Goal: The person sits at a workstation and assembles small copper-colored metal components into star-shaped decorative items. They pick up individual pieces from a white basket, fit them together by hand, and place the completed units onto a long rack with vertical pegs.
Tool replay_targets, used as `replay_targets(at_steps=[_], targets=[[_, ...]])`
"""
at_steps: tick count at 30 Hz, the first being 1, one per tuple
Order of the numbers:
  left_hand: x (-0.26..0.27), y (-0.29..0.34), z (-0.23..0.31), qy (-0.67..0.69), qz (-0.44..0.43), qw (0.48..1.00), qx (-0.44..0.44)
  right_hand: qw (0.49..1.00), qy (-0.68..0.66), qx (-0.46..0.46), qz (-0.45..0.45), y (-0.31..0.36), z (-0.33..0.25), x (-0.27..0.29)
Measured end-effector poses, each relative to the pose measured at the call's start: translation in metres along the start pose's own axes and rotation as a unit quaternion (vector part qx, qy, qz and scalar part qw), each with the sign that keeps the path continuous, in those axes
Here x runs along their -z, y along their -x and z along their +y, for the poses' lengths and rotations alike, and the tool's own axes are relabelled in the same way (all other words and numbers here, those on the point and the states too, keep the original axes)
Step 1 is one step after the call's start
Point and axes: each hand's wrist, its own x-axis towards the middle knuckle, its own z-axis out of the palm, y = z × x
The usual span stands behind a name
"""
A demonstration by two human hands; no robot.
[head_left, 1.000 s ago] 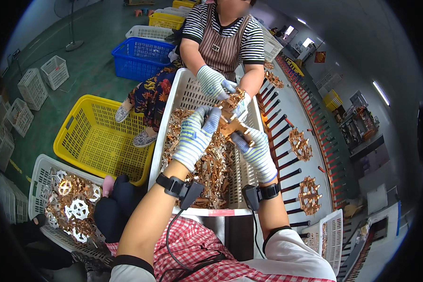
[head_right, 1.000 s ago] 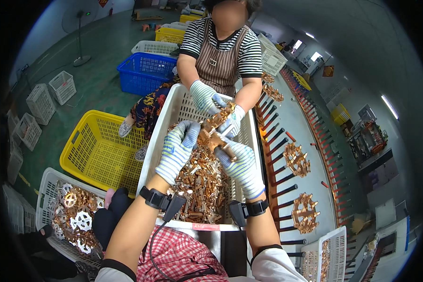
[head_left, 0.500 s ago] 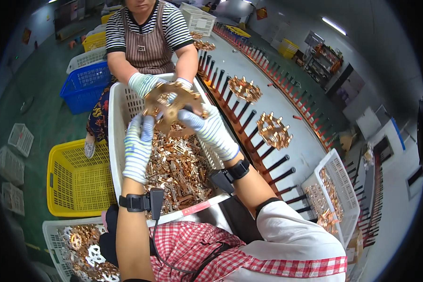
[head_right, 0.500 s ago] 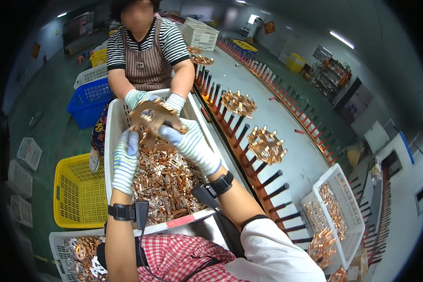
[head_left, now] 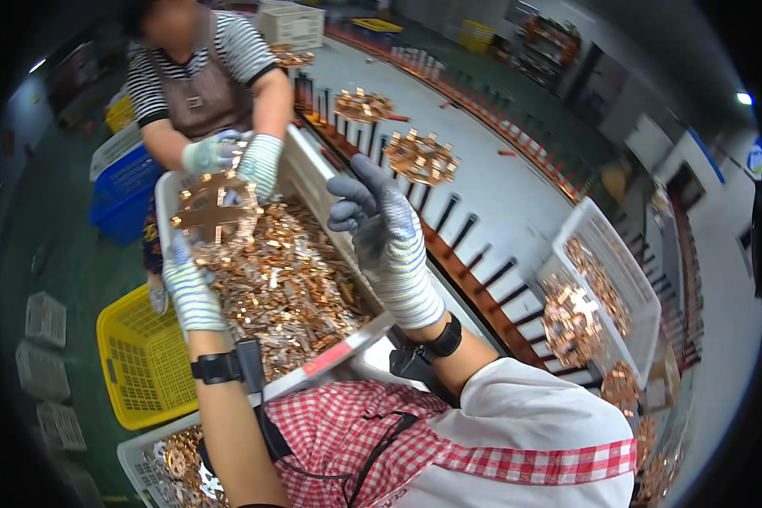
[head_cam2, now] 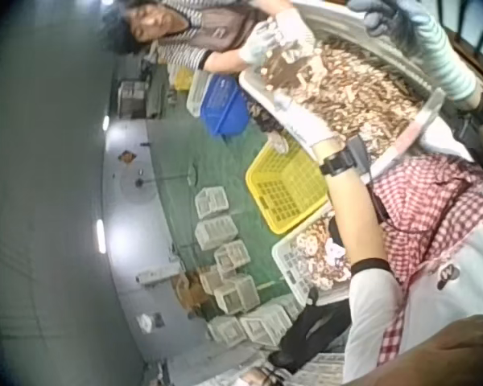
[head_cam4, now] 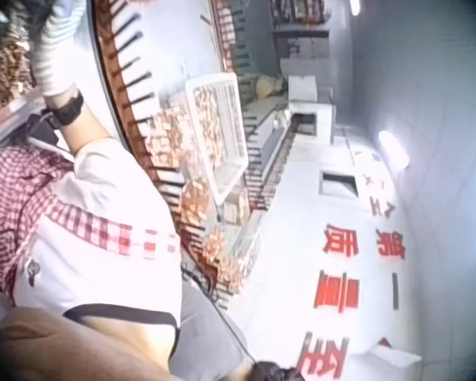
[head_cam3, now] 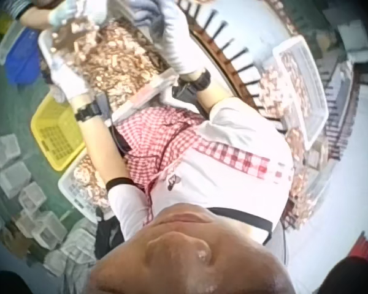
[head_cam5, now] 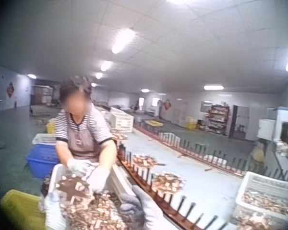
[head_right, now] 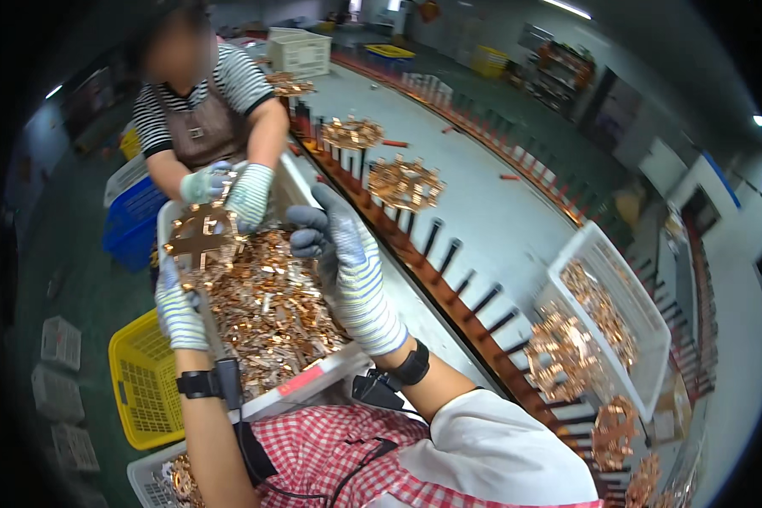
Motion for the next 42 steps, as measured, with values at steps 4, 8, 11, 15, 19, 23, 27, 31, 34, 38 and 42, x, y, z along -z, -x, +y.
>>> replay_targets(at_steps=[4,8,11,15,19,23,27,31,34,38,42], targets=[[-0.003,-0.006,-0.013,-0.014,0.016,1.0,-0.017,0.99,-0.017,0.001,0.138,0.025,-0.009,0.064],[-0.005,-0.011,-0.019,-0.044,0.021,0.999,-0.015,0.969,0.016,0.051,0.241,0.045,-0.031,0.107],[-0.006,-0.004,-0.015,-0.028,0.016,0.999,-0.031,0.946,0.031,0.072,0.315,0.048,-0.042,0.115],[0.002,-0.01,-0.014,-0.062,0.003,0.998,-0.024,0.939,0.046,0.067,0.334,0.052,-0.041,0.114],[0.001,-0.012,-0.016,-0.063,-0.01,0.998,-0.018,0.931,0.041,0.062,0.357,0.061,-0.039,0.119],[-0.004,-0.002,-0.005,-0.085,0.006,0.996,-0.029,0.925,0.065,0.071,0.367,0.073,-0.035,0.123],[-0.002,0.003,0.002,-0.058,0.013,0.997,-0.04,0.917,0.092,0.076,0.38,0.075,-0.032,0.123],[0.03,-0.008,0.016,0.03,0.012,0.994,-0.104,0.936,0.038,0.061,0.344,0.067,-0.028,0.135],[0.069,0.033,0.067,0.109,0.037,0.964,-0.238,0.943,0.018,0.033,0.329,0.063,-0.032,0.133],[0.199,0.072,0.082,-0.046,0.156,0.955,-0.25,0.921,0.106,0.042,0.374,0.045,-0.022,0.134],[0.325,0.109,0.043,-0.064,0.3,0.944,-0.12,0.928,0.163,0.061,0.33,0.034,-0.017,0.135]])
